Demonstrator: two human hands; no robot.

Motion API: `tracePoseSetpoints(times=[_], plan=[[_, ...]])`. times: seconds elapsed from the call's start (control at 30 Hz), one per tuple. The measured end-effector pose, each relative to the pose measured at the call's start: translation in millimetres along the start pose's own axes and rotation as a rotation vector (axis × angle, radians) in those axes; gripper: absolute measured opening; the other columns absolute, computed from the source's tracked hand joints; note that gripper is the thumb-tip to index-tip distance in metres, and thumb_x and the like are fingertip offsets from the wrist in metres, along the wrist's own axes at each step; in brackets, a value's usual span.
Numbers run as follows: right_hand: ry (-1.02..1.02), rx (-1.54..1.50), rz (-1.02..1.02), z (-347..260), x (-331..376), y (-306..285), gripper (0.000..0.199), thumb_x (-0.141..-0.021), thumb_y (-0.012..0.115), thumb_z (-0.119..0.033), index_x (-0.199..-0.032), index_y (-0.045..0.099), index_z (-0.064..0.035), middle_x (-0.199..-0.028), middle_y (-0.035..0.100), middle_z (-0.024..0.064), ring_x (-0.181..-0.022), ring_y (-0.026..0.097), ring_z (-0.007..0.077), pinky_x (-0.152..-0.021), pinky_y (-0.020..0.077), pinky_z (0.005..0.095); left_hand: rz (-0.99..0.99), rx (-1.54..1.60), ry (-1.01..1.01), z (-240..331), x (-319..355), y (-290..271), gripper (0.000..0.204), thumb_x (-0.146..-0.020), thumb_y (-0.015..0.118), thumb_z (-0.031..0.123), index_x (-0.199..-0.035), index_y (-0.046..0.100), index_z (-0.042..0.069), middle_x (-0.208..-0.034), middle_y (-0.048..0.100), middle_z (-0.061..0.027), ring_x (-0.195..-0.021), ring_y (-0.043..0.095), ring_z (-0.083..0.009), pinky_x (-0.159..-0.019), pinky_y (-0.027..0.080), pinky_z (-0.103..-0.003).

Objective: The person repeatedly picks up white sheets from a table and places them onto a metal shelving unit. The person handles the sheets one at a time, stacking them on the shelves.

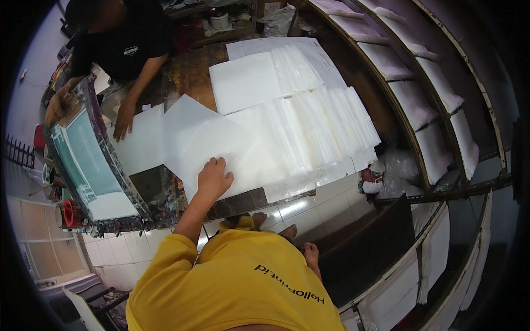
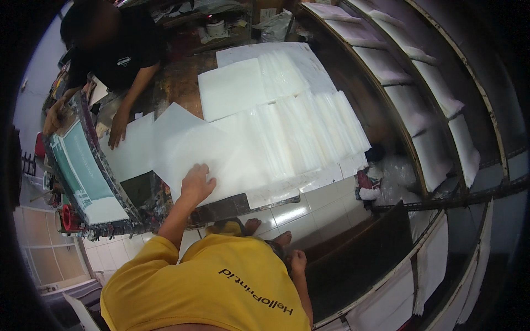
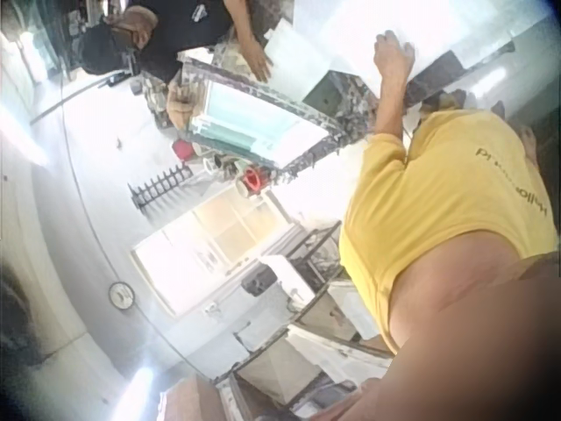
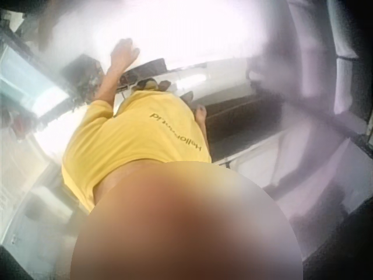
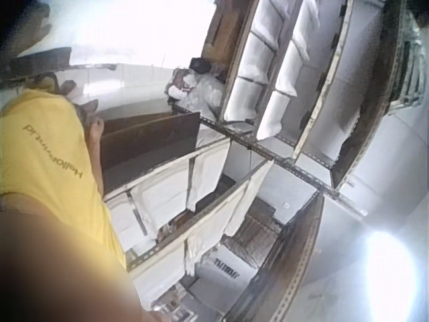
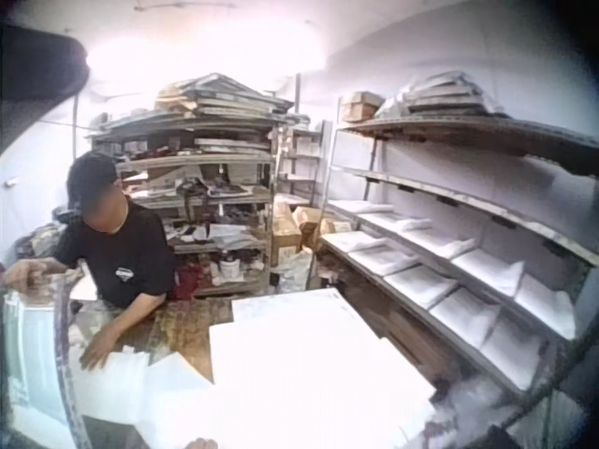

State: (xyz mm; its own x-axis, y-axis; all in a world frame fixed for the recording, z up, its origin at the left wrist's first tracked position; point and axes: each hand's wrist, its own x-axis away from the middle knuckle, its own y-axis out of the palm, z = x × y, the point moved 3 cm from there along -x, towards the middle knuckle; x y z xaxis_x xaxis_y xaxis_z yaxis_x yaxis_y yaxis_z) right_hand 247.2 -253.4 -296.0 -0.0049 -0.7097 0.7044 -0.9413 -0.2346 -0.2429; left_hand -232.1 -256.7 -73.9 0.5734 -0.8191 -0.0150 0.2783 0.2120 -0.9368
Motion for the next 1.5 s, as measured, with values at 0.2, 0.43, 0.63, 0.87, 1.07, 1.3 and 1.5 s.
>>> tracePoseSetpoints(times=[0.2,0.43,0.63,0.87,1.07,1.3,1.5], plan=[[-0.062,-0.151,-0.058,-42,31,8,0.017,-0.1,0.058,-0.022,-0.102,0.057,-0.0052,-0.087,0.061,0.0026,-0.071,0.057,0.0119,-0.064,0.0477,0.0287,-0.02,-0.063,0.067,-7,-6,5,0.022,-0.082,0.064,0.013,-0.1,0.059,0.0,-0.091,0.064,-0.0176,-0.082,0.067,-0.0364,-0.071,0.055,-0.048],[-0.285,-0.271,-0.198,-185,79,31,0.02,-0.099,0.06,-0.024,-0.11,0.058,-0.007,-0.097,0.064,0.0029,-0.074,0.059,0.01,-0.062,0.0438,0.0242,0.082,0.297,0.3,59,18,-16,0.02,-0.083,0.066,0.012,-0.1,0.061,0.001,-0.089,0.064,-0.017,-0.077,0.065,-0.0377,-0.07,0.053,-0.046],[-0.552,-0.214,-0.571,-280,124,60,0.03,-0.098,0.062,-0.023,-0.122,0.057,-0.0054,-0.102,0.065,0.0036,-0.079,0.062,0.0093,-0.066,0.0453,0.0229,-0.014,0.436,0.554,137,49,-8,0.019,-0.084,0.068,0.013,-0.099,0.061,0.004,-0.084,0.062,-0.0126,-0.072,0.064,-0.0343,-0.066,0.052,-0.044],[-0.526,-0.173,-0.421,-289,130,51,0.03,-0.095,0.065,-0.012,-0.123,0.058,-0.0024,-0.092,0.064,0.0021,-0.079,0.059,0.008,-0.068,0.0475,0.0236,-0.037,0.478,0.78,175,69,4,0.013,-0.085,0.067,0.014,-0.089,0.056,0.006,-0.078,0.059,-0.0088,-0.069,0.065,-0.0299,-0.065,0.052,-0.042],[-0.525,-0.166,-0.289,-280,117,20,0.022,-0.095,0.065,-0.011,-0.115,0.062,-0.0025,-0.09,0.061,0.0001,-0.078,0.057,0.0057,-0.067,0.046,0.0218,-0.162,0.572,0.91,211,67,9,0.018,-0.086,0.068,0.016,-0.098,0.061,0.005,-0.082,0.064,-0.0089,-0.067,0.064,-0.0301,-0.063,0.052,-0.042],[-0.696,0.017,0.027,-289,102,-104,0.019,-0.094,0.059,-0.009,-0.113,0.059,-0.0059,-0.086,0.051,-0.0048,-0.079,0.047,0.0055,-0.07,0.0415,0.0229,-0.322,0.705,0.988,244,66,7,0.022,-0.081,0.074,0.004,-0.1,0.064,0.002,-0.072,0.059,-0.0069,-0.057,0.057,-0.0217,-0.054,0.045,-0.035],[-0.391,-0.067,0.47,-239,147,-309,0.017,-0.092,0.063,-0.02,-0.108,0.06,-0.0147,-0.086,0.055,-0.0071,-0.073,0.047,0.0039,-0.06,0.0391,0.0224,-0.424,0.608,0.946,243,54,28,0.018,-0.083,0.07,-0.001,-0.1,0.064,0.0,-0.071,0.058,-0.0082,-0.058,0.055,-0.0213,-0.053,0.044,-0.034]])
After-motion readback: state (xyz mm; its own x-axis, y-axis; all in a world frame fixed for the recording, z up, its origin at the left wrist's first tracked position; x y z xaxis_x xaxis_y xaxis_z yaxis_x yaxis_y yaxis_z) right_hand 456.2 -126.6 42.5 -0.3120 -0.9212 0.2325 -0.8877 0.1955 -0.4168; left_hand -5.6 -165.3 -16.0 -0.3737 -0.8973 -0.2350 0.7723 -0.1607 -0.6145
